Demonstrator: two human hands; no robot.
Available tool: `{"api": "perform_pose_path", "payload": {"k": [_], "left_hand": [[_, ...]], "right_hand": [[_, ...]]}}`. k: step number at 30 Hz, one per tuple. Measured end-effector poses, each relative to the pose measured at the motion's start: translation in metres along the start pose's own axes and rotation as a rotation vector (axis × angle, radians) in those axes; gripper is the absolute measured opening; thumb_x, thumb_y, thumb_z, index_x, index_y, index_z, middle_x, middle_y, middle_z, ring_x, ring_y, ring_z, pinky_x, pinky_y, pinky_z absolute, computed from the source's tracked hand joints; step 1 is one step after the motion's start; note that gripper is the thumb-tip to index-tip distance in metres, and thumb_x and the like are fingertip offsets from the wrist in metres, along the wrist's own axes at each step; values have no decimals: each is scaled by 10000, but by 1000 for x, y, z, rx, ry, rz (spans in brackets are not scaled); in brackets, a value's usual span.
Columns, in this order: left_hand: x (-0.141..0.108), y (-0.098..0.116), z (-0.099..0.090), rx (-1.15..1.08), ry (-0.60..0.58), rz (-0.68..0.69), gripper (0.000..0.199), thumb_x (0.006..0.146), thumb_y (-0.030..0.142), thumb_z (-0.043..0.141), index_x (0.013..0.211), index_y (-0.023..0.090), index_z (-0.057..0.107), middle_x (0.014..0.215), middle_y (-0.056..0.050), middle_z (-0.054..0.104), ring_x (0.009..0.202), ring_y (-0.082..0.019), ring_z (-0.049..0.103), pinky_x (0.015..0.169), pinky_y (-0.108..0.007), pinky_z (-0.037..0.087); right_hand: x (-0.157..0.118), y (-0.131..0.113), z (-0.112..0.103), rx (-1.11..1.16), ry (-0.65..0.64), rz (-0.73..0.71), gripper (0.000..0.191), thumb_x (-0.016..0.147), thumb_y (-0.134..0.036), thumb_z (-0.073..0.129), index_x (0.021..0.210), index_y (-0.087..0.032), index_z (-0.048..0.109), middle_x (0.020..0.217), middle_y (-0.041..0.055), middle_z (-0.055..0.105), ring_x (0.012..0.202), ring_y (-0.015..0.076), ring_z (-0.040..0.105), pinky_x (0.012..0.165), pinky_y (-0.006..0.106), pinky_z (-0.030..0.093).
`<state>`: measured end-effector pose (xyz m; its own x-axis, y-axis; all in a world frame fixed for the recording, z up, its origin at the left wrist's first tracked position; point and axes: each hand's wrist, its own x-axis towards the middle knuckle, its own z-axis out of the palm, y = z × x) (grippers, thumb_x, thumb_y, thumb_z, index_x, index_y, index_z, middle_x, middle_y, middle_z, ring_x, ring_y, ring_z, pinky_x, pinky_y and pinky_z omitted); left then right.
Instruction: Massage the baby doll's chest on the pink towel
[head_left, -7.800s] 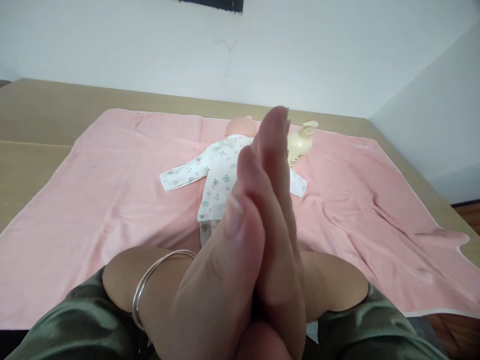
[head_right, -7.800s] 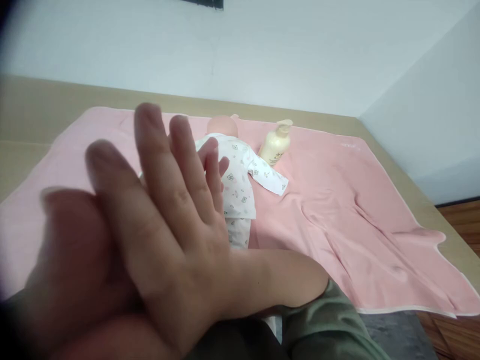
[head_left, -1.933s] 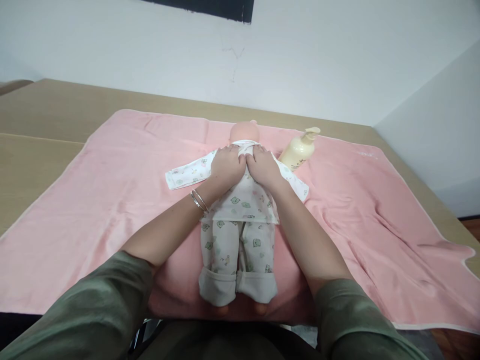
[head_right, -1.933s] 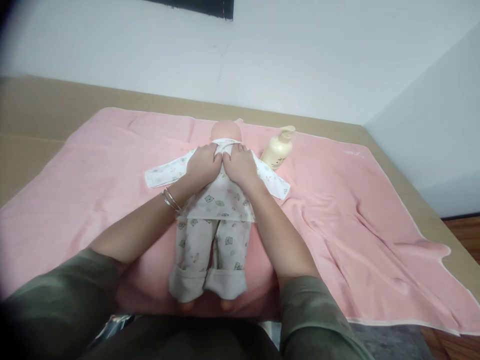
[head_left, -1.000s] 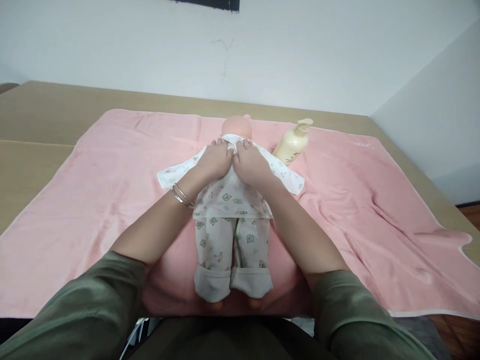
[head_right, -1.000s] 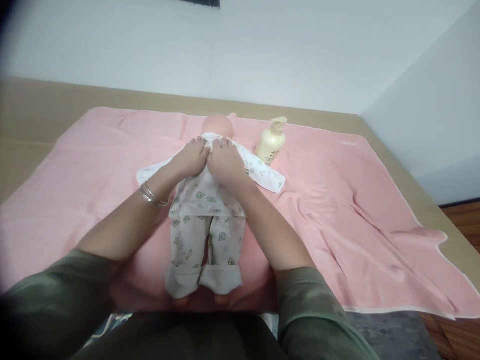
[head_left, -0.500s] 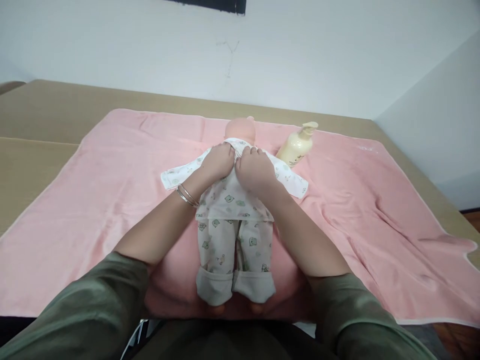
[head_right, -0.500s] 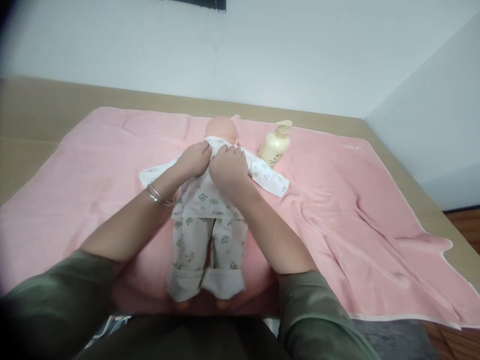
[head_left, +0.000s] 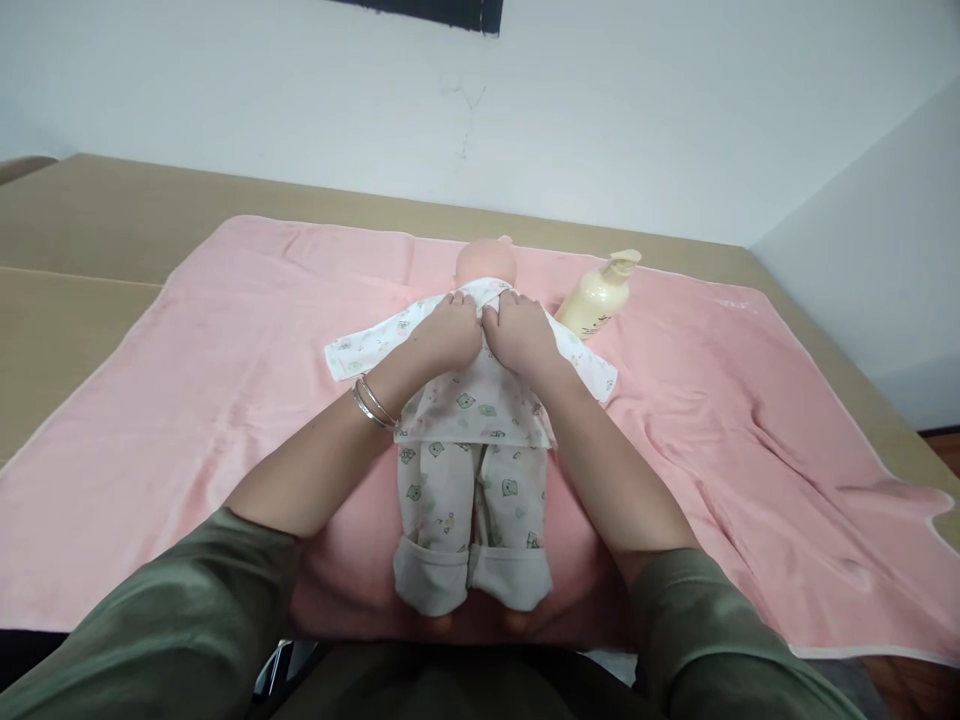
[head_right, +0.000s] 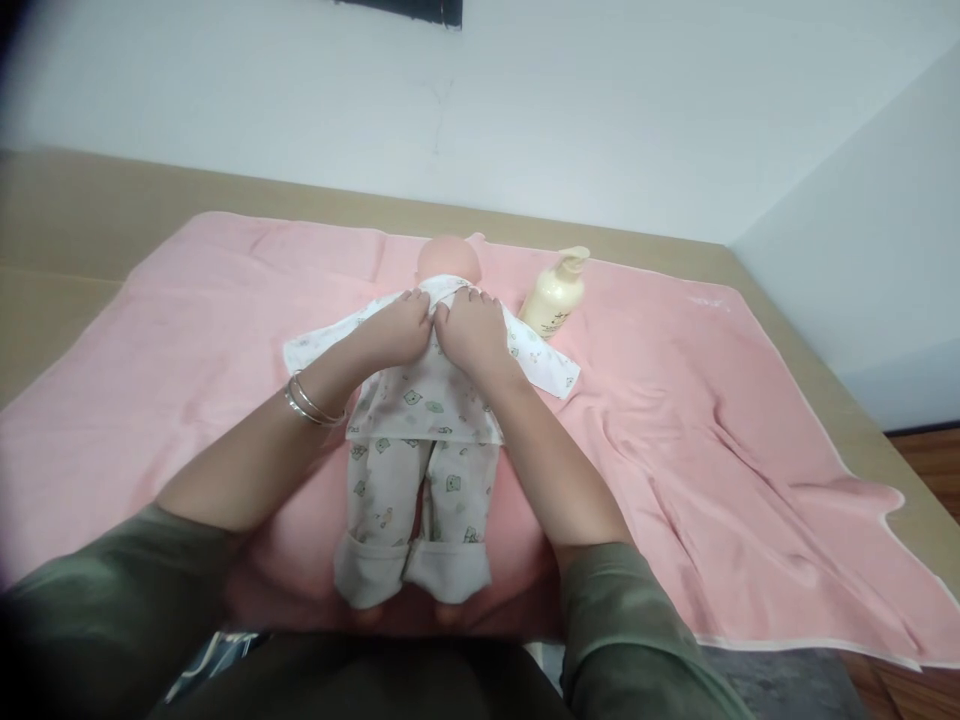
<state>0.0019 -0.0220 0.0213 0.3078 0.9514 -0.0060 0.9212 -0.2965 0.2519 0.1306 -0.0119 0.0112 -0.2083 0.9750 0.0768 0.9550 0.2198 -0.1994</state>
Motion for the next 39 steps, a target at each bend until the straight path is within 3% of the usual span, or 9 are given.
{"api": "perform_pose_path", "payload": {"k": [2, 4, 10, 12, 17, 22, 26, 33, 39], "left_hand": [[10, -8, 9, -47, 8, -17, 576, 1015, 139, 308, 1507, -139, 416, 1630, -324, 444, 1587, -342, 393, 1331, -431, 290], [19, -14, 19, -111, 44, -64, 627, 1035, 189, 303, 1564, -145, 323, 1701, -313, 345, 1632, -341, 310, 1355, -434, 230], [24, -14, 38, -193, 283, -181, 551, 1039, 307, 299, 1484, 92, 542, 1604, -186, 552, 1518, -296, 493, 1298, -445, 346], [22, -12, 40, -209, 317, -183, 519, 1034, 305, 312, 1430, 120, 592, 1549, -180, 607, 1468, -304, 538, 1280, -460, 371], [23, -13, 42, -258, 359, -169, 522, 1028, 302, 309, 1406, 103, 610, 1518, -182, 633, 1442, -307, 555, 1277, -470, 370], [23, -14, 44, -245, 367, -147, 555, 1042, 318, 293, 1444, 76, 590, 1565, -182, 596, 1465, -287, 534, 1295, -454, 342], [18, -10, 38, -211, 339, -158, 557, 1062, 321, 279, 1470, 73, 566, 1587, -182, 575, 1505, -284, 495, 1313, -467, 315], [-12, 20, 7, -56, 155, -181, 384, 1028, 192, 371, 1250, 99, 670, 1351, -217, 693, 1292, -296, 654, 1099, -398, 520], [3, 1, 9, -123, 200, -126, 377, 1027, 204, 343, 1188, 109, 671, 1294, -196, 725, 1240, -296, 674, 1089, -410, 521]], "right_hand": [[-7, -6, 4, -16, 17, 11, 505, 1085, -269, 307, 1438, 22, 521, 1494, 287, 565, 1397, 394, 521, 1211, 522, 372], [-14, -11, 7, -32, 49, 27, 501, 1089, -261, 308, 1458, 16, 504, 1533, 281, 530, 1433, 382, 486, 1240, 513, 345], [-19, -12, 8, -50, 44, -96, 489, 1057, -178, 287, 1423, 8, 552, 1490, 286, 569, 1415, 383, 513, 1256, 524, 350], [-13, -5, 10, 14, 64, -113, 503, 1053, -204, 294, 1431, 5, 551, 1508, 278, 564, 1436, 391, 503, 1261, 552, 350], [8, 17, 18, 158, 69, 16, 680, 1041, -384, 365, 1550, 63, 416, 1642, 288, 417, 1560, 421, 363, 1310, 575, 267], [15, 30, 14, 234, 44, -38, 651, 1026, -487, 416, 1467, -24, 539, 1540, 250, 554, 1420, 395, 523, 1237, 547, 384], [13, 33, 15, 239, 79, -44, 593, 1032, -487, 424, 1405, -52, 579, 1498, 243, 587, 1354, 376, 566, 1198, 533, 419], [16, 44, 5, 318, -10, -75, 545, 1026, -478, 443, 1383, -91, 582, 1473, 212, 614, 1295, 333, 602, 1153, 479, 461], [-8, 7, 2, 36, 39, 16, 581, 1081, -376, 341, 1444, 32, 542, 1511, 311, 551, 1440, 405, 513, 1221, 540, 391]]}}
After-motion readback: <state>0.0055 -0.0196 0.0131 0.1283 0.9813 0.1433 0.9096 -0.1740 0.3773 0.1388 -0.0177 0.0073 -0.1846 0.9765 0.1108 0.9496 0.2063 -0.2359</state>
